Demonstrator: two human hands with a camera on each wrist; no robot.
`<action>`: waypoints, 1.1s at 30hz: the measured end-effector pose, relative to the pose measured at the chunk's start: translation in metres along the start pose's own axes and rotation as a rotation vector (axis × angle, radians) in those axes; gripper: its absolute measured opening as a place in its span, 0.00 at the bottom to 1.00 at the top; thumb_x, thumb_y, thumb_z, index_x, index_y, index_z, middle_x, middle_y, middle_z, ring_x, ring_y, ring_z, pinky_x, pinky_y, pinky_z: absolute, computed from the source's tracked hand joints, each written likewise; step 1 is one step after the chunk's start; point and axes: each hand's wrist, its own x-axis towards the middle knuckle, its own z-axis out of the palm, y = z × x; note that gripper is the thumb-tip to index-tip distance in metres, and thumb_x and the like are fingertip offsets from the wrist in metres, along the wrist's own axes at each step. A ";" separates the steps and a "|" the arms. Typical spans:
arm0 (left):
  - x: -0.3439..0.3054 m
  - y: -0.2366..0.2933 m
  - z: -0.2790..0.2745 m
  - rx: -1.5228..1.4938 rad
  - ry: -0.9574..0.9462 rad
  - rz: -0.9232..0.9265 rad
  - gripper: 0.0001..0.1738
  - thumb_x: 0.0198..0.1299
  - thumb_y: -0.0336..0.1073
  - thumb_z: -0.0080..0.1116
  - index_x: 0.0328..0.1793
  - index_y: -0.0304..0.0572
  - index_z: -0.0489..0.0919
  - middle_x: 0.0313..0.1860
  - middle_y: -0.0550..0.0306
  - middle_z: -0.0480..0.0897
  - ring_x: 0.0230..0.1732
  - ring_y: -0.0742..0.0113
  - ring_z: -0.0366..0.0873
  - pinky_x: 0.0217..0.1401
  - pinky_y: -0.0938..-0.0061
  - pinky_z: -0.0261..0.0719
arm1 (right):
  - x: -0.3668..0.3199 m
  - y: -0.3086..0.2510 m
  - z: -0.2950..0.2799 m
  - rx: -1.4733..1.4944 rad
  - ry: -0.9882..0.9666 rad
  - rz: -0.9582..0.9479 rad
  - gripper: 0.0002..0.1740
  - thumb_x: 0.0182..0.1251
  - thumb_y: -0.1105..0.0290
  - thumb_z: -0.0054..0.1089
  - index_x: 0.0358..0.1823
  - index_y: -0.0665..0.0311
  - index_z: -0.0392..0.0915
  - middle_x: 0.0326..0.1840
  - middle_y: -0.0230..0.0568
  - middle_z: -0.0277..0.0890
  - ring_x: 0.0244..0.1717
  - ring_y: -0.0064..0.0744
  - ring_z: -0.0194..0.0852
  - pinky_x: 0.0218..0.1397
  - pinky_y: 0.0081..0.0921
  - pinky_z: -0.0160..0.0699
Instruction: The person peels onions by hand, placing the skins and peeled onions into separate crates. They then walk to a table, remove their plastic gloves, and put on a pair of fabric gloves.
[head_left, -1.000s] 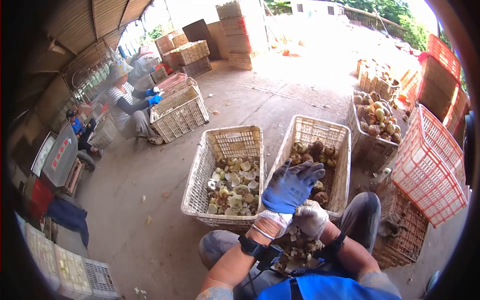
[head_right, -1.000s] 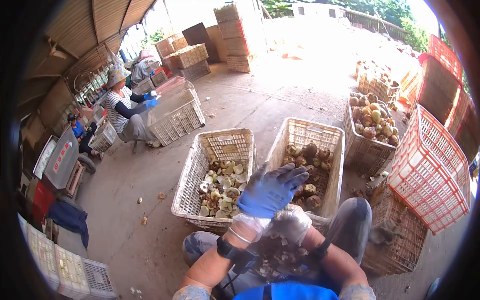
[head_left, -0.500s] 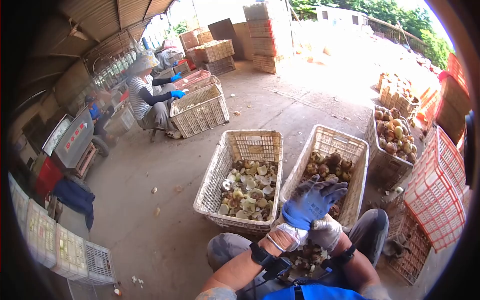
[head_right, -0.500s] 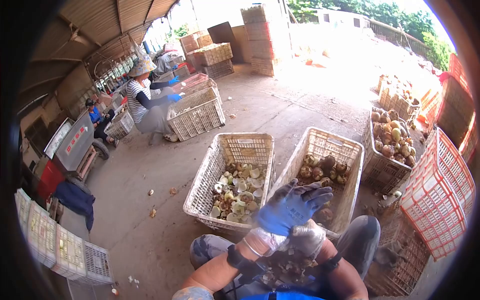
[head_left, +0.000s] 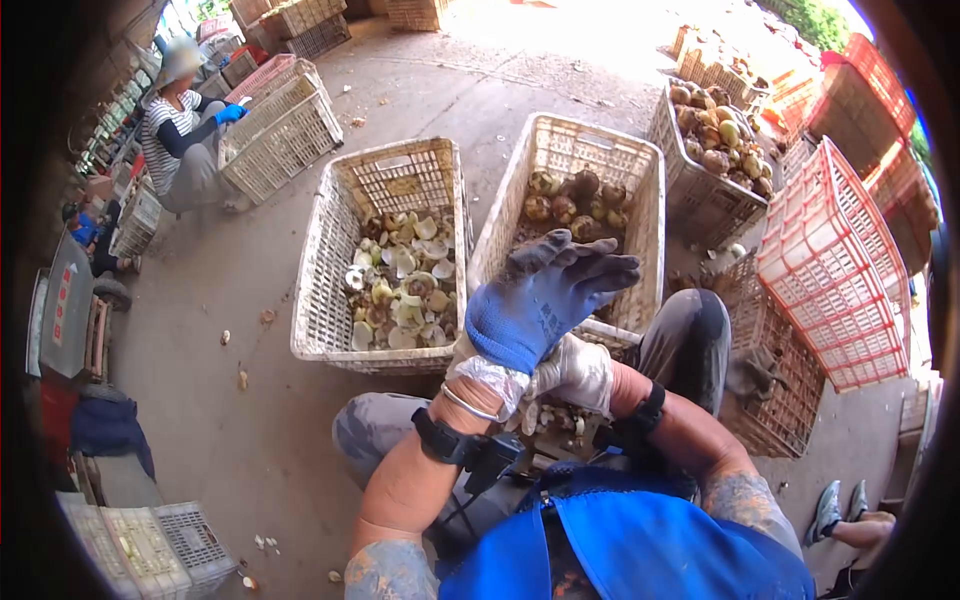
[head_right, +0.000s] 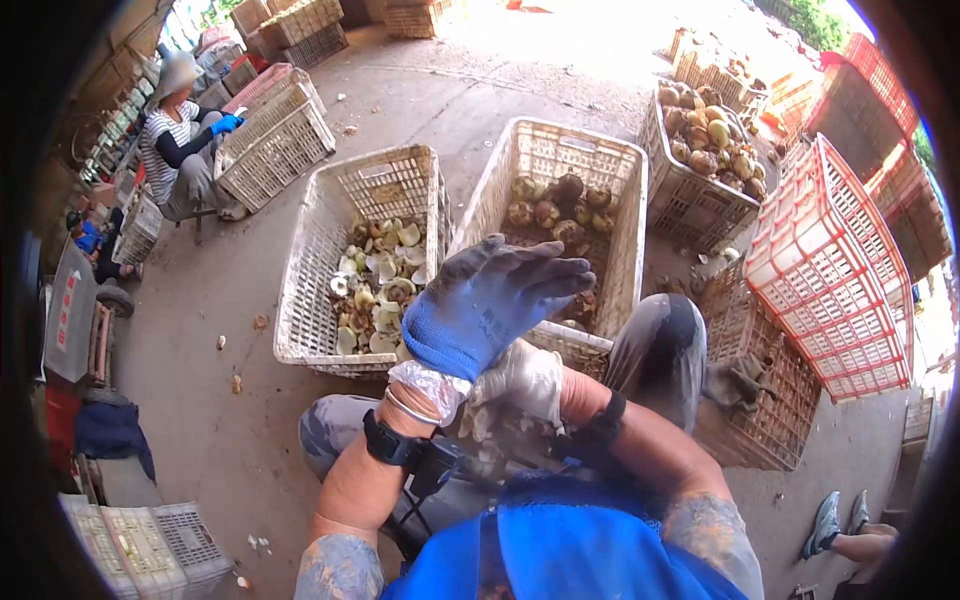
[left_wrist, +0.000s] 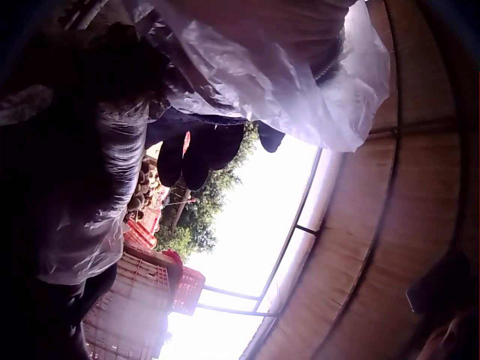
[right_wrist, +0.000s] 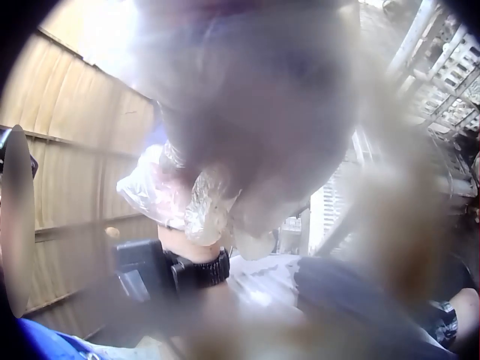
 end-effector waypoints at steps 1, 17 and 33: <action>-0.002 0.003 0.001 0.014 0.013 0.006 0.28 0.76 0.43 0.47 0.77 0.41 0.71 0.78 0.39 0.71 0.79 0.52 0.68 0.82 0.59 0.64 | -0.001 0.006 -0.004 -0.034 0.040 0.089 0.32 0.60 0.76 0.80 0.67 0.63 0.80 0.65 0.37 0.83 0.66 0.29 0.78 0.71 0.33 0.78; 0.009 0.002 -0.033 2.112 0.165 -0.149 0.12 0.63 0.36 0.60 0.50 0.45 0.87 0.44 0.44 0.88 0.48 0.45 0.87 0.52 0.58 0.85 | -0.024 -0.016 0.003 -0.525 0.485 -0.064 0.19 0.67 0.67 0.74 0.55 0.68 0.86 0.46 0.37 0.88 0.46 0.27 0.83 0.54 0.29 0.82; -0.006 -0.013 0.002 1.333 -0.248 -0.019 0.13 0.58 0.28 0.63 0.49 0.44 0.85 0.49 0.51 0.87 0.51 0.56 0.86 0.56 0.64 0.83 | -0.044 -0.043 0.015 -0.909 0.300 -0.055 0.09 0.60 0.67 0.74 0.30 0.63 0.83 0.24 0.38 0.79 0.27 0.28 0.79 0.33 0.31 0.78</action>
